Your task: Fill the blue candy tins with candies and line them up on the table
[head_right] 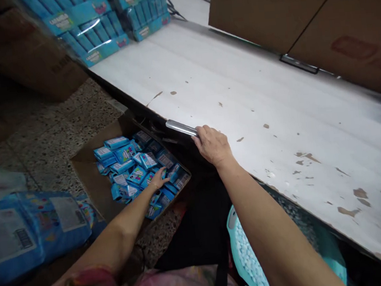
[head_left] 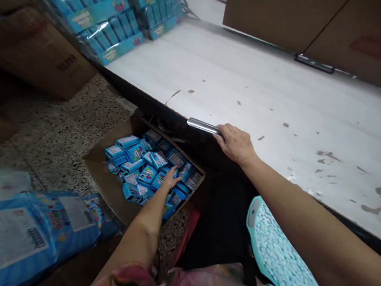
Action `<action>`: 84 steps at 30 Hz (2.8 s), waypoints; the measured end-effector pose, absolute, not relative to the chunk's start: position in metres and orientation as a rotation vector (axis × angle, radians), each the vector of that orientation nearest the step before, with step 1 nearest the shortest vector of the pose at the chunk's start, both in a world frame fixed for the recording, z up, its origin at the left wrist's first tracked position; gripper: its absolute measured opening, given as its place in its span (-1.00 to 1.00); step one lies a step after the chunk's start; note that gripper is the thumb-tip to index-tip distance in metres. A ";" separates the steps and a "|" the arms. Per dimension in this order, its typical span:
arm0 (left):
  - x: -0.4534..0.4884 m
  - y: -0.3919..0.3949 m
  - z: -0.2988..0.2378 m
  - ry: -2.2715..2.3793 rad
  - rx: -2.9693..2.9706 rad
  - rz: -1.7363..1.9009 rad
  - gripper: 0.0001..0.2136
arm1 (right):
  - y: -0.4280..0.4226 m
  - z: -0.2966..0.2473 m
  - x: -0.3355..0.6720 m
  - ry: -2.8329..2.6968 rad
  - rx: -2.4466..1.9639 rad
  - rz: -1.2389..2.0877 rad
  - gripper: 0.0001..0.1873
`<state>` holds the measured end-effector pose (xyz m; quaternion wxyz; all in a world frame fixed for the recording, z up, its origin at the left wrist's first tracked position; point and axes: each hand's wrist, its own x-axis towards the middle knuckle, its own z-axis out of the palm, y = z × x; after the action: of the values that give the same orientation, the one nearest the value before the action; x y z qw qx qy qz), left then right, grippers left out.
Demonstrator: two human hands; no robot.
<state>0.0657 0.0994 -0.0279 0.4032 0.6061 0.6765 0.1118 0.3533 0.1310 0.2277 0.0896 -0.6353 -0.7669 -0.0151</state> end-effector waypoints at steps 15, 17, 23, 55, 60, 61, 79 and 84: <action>0.085 -0.039 0.242 1.359 1.718 0.611 -0.62 | -0.040 0.254 0.387 -1.670 -1.469 0.903 -0.64; 0.113 -0.061 0.246 1.207 1.839 0.476 -0.62 | -0.112 0.242 0.411 -1.613 -1.620 0.917 -0.63; 0.190 -0.099 0.212 0.747 1.986 0.314 -0.66 | -0.263 0.190 0.502 -1.725 -2.265 0.632 -0.69; 0.355 -0.088 0.188 0.783 2.168 0.312 -0.60 | -0.258 0.249 0.548 -1.600 -2.090 0.706 -0.65; 0.366 -0.098 0.184 0.743 2.243 0.273 -0.62 | -0.242 0.282 0.530 -1.871 -2.450 0.543 -0.67; 0.366 -0.099 0.182 0.740 2.251 0.275 -0.62 | -0.239 0.287 0.525 -1.916 -2.502 0.503 -0.69; 0.329 -0.080 0.183 0.859 2.059 0.488 -0.61 | -0.259 0.214 0.538 -1.722 -2.729 0.606 -0.80; 0.317 -0.077 0.193 0.931 2.021 0.559 -0.59 | -0.231 0.154 0.502 -1.643 -2.497 0.718 -0.71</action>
<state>0.3175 -0.0770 0.1932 0.4111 0.8029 0.3701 0.2222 0.5017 -0.2313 0.1538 0.0336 -0.8118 -0.5342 0.2334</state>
